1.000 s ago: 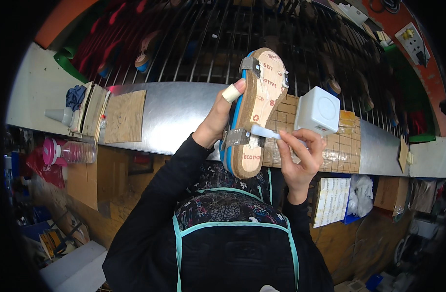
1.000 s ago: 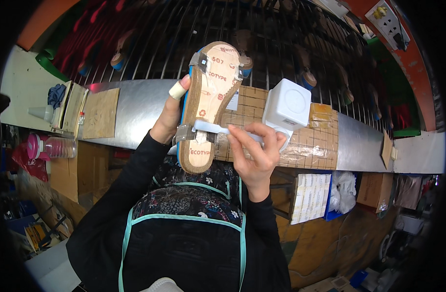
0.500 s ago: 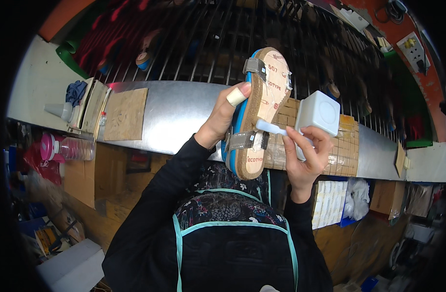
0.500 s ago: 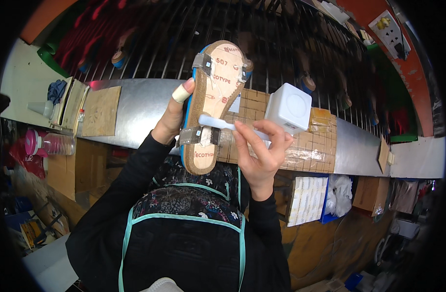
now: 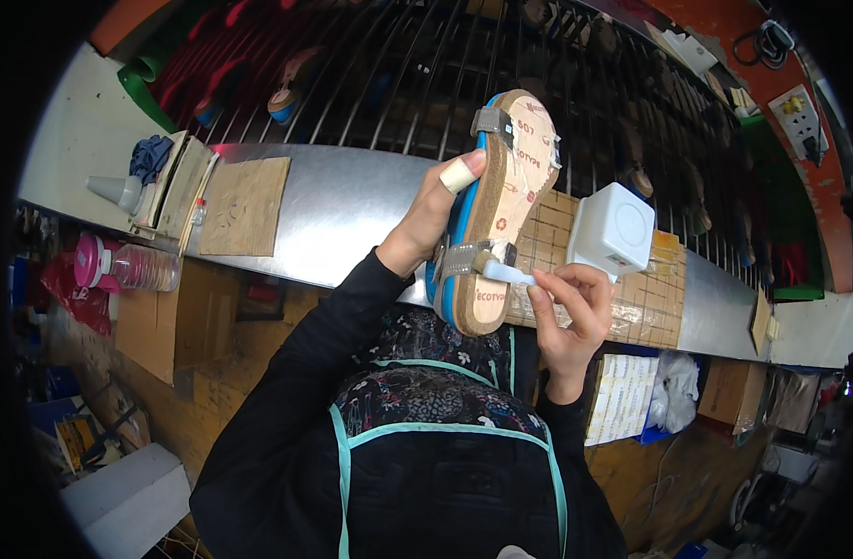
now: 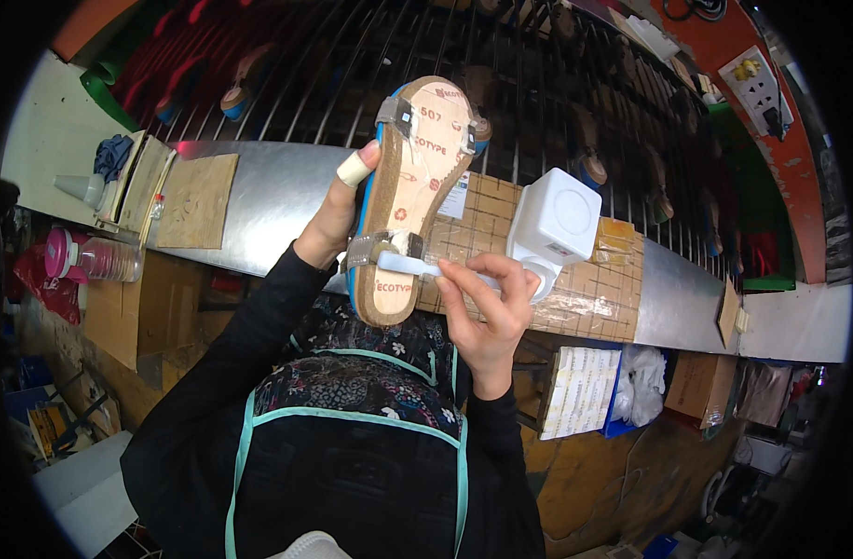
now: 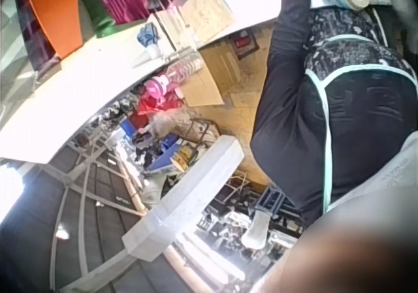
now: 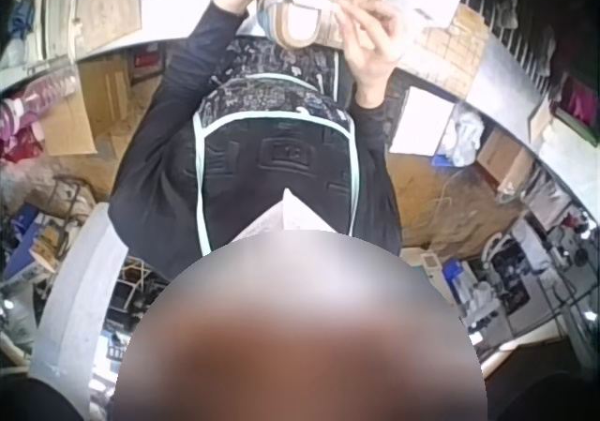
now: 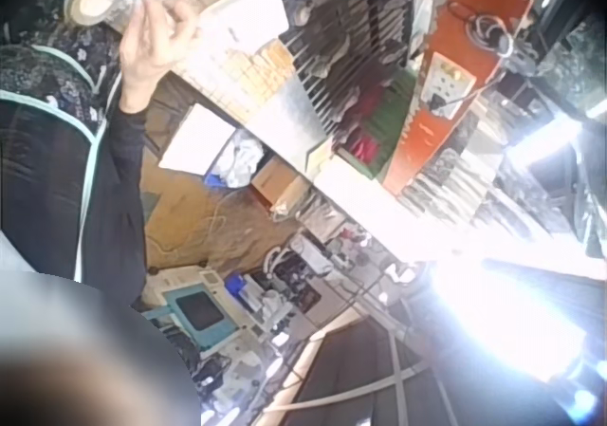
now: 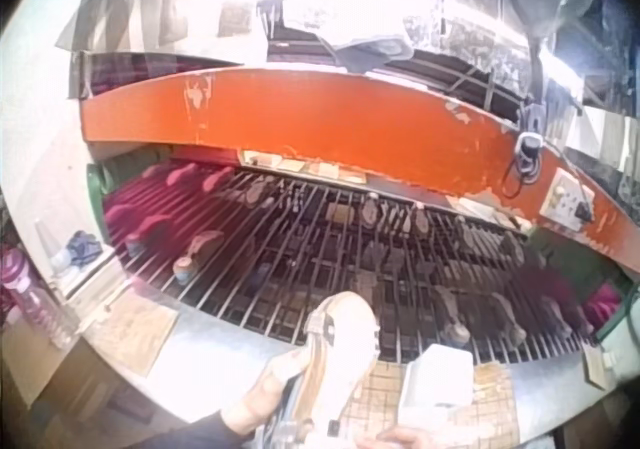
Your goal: The person holds a blue and beige sandal and repeatedly applies a white substance from a small container onto the sole using a brush. The person rotates the sandal to cover different areas of the sole and periodically dips the brush back into the container to reload the substance.
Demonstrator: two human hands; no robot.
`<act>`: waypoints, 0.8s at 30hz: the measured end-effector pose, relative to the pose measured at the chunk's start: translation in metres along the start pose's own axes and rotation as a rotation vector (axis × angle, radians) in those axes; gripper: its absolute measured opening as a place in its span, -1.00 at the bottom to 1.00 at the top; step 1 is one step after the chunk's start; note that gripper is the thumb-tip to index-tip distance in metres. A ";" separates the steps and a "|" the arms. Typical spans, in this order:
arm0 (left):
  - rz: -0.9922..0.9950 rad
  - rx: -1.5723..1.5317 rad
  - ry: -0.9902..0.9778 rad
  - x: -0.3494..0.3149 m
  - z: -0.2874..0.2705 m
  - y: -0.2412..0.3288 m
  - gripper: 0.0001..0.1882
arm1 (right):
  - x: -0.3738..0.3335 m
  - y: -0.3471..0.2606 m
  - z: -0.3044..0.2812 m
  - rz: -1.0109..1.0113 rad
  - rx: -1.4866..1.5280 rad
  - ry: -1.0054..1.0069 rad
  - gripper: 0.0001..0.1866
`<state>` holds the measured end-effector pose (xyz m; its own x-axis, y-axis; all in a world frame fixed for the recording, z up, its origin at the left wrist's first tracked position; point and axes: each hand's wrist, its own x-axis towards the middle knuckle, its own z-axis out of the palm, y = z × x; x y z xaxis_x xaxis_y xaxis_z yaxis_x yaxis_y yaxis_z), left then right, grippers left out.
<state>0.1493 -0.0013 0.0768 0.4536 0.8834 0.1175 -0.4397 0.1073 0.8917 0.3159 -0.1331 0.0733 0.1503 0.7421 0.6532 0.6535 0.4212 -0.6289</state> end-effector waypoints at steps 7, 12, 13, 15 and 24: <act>-0.032 -0.080 -0.014 -0.002 0.007 0.004 -0.28 | 0.029 0.007 -0.007 -0.042 0.101 0.049 -0.76; 0.000 -0.082 -0.018 -0.009 0.012 0.002 -0.22 | 0.060 0.017 0.005 0.013 -0.033 0.186 -0.78; 0.016 -0.094 0.001 -0.010 0.009 0.002 -0.22 | 0.056 0.016 0.006 0.009 -0.040 0.144 -0.78; 0.016 -0.111 0.069 -0.013 0.001 0.004 -0.22 | 0.039 0.009 0.005 0.044 -0.057 0.026 -0.80; 0.094 0.117 0.168 -0.017 -0.035 0.008 -0.20 | -0.012 -0.012 0.004 0.262 0.193 -0.133 -0.80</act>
<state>0.1115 0.0004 0.0664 0.2750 0.9516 0.1371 -0.3765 -0.0246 0.9261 0.3037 -0.1451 0.0716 0.1882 0.8940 0.4067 0.4515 0.2890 -0.8442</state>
